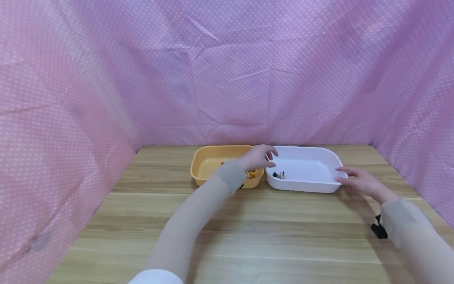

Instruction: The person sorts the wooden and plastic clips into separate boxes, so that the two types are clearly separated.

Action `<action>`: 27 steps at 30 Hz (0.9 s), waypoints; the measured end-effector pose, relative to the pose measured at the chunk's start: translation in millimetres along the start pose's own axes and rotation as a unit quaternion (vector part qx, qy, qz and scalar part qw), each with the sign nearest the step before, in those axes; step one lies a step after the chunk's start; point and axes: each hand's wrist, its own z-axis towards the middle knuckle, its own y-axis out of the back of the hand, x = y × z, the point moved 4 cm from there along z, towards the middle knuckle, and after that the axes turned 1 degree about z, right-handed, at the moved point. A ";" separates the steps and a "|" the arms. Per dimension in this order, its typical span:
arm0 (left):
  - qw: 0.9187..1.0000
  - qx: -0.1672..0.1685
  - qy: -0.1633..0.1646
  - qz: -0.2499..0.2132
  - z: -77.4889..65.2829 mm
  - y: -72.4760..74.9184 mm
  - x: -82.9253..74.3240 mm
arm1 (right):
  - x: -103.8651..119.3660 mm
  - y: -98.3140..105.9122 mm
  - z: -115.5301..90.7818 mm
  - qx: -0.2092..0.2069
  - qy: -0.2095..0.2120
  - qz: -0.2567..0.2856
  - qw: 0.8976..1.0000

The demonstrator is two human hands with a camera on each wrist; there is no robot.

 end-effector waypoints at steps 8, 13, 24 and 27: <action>0.995 -0.092 -0.031 0.027 -43.5 9.7 -3.0 | 10.9 5.2 -7.2 -0.069 0.048 -0.119 0.989; 0.985 -0.147 -0.085 0.014 -76.6 8.6 1.5 | 40.6 -6.9 -20.6 -0.188 0.146 -0.173 0.956; 0.969 -0.216 -0.107 0.052 -126.6 9.5 17.1 | 91.0 -40.5 -42.6 -0.231 0.242 -0.198 0.921; 0.958 -0.248 -0.120 0.081 -141.3 12.0 21.0 | 97.0 -45.1 -48.6 -0.231 0.247 -0.210 0.917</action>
